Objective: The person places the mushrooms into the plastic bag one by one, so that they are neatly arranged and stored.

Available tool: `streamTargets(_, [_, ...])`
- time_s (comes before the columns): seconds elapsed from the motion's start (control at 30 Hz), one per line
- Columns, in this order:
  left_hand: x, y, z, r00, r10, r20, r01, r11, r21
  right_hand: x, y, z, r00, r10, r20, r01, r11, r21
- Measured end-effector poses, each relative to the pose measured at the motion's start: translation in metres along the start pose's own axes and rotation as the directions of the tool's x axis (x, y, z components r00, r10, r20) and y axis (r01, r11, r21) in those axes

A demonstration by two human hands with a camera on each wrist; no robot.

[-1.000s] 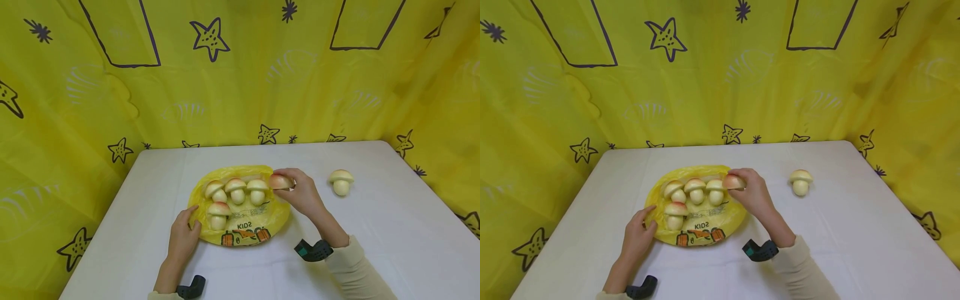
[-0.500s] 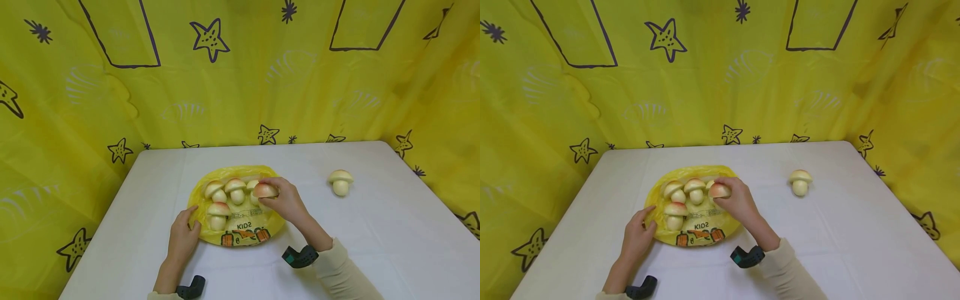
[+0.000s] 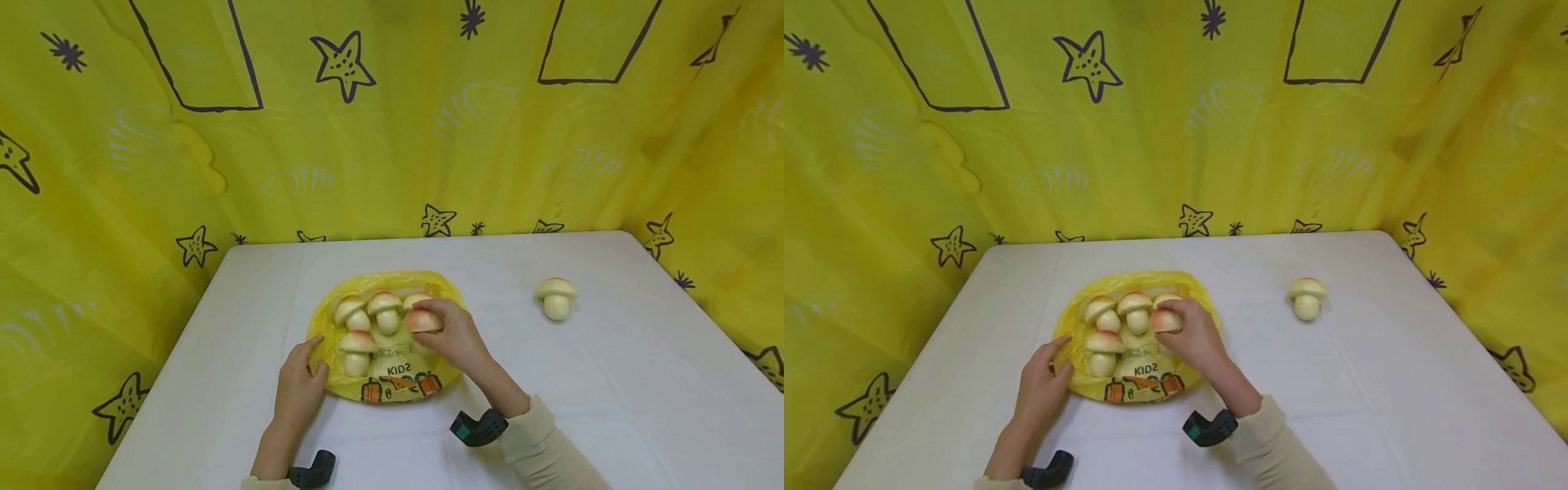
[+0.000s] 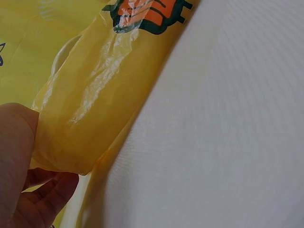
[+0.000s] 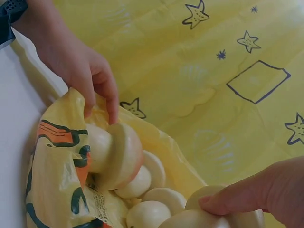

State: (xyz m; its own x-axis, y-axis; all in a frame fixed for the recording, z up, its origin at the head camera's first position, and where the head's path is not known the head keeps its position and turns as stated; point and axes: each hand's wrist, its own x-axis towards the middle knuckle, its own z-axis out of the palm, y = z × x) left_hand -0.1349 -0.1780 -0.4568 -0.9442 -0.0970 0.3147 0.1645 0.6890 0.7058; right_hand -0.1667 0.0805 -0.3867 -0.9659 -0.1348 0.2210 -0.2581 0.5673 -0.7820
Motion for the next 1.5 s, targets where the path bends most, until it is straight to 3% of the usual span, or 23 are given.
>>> streamTargets(0.43, [-0.001, 0.000, -0.001, 1.000, -0.004, 0.004, 0.004, 1.000, -0.003, -0.003, -0.001, 0.013, 0.999, 0.033, 0.018, -0.033, 0.999, 0.020])
streamTargets(0.8, [0.000, 0.000, 0.000, 1.000, -0.016, 0.015, 0.016, 1.000, -0.010, -0.004, 0.000, 0.024, 1.000, -0.021, 0.020, 0.020, 0.999, 0.044])
streamTargets(1.2, [-0.001, 0.001, 0.000, 1.000, -0.008, 0.005, 0.008, 1.000, -0.016, -0.010, -0.003, 0.034, 0.997, -0.013, 0.076, 0.010, 0.999, 0.038])
streamTargets(1.5, [-0.001, 0.001, 0.000, 1.000, 0.010, -0.003, -0.010, 1.000, -0.018, -0.012, -0.003, 0.041, 0.995, -0.055, 0.082, 0.051, 0.997, 0.052])
